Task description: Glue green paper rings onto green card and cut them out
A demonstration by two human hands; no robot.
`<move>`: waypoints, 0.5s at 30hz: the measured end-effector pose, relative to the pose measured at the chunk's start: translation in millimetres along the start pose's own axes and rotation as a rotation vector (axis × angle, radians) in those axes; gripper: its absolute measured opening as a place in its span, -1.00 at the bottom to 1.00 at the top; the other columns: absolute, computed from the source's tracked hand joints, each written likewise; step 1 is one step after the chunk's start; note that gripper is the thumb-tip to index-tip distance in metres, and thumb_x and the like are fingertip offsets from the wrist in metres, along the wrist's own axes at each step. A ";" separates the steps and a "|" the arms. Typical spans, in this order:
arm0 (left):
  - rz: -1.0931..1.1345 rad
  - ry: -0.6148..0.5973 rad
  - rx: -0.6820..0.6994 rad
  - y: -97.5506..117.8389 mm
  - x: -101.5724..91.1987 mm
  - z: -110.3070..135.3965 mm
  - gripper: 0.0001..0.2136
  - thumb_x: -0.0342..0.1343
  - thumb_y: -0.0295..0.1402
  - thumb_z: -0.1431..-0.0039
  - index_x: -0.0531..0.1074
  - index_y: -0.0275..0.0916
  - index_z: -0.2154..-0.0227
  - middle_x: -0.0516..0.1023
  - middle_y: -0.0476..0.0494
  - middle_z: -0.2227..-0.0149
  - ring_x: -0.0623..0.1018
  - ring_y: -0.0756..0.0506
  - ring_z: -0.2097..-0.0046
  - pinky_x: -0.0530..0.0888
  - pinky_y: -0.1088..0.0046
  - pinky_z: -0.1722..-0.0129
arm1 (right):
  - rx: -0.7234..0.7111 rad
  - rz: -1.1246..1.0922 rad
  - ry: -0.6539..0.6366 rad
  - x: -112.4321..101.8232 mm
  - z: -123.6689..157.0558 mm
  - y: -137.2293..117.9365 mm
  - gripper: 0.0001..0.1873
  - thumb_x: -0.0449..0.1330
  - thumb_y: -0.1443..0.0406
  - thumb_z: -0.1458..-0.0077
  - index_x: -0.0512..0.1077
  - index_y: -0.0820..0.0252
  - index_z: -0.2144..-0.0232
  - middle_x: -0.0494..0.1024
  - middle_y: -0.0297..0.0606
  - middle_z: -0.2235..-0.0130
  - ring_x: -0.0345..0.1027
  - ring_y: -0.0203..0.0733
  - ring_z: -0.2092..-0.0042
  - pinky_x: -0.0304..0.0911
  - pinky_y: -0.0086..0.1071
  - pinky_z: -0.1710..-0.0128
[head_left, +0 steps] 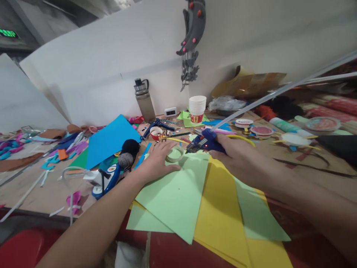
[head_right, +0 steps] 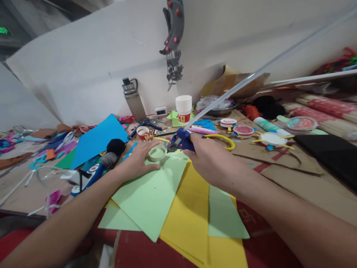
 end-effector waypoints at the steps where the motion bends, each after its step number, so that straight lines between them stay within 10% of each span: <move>1: -0.004 -0.014 -0.004 0.1 1.0 0.0 -0.29 0.19 -0.02 -0.02 0.15 -0.09 -0.23 0.22 -0.21 -0.26 0.16 -0.26 -0.29 -0.01 0.02 -0.28 | -0.025 0.008 0.013 2.4 -0.3 0.3 -0.81 -0.02 0.20 -0.21 0.30 0.17 0.26 0.53 -0.14 0.35 0.39 -0.09 0.37 0.08 -0.38 0.47; 15: 0.012 -0.062 -0.044 -4.1 4.0 1.8 -0.25 0.17 0.02 -0.02 0.09 -0.07 -0.25 0.19 -0.21 -0.28 0.12 -0.27 -0.31 -0.04 0.02 -0.28 | -0.023 0.023 0.032 10.7 -7.2 1.9 -0.70 -0.05 0.17 -0.24 0.33 0.24 0.12 0.56 -0.09 0.26 0.44 -0.06 0.28 0.13 -0.38 0.42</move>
Point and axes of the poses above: each hand's wrist, its own z-axis away from the middle knuckle, its own x-axis out of the palm, y = z × x, the point moved 3 cm from there along -z, towards the middle knuckle
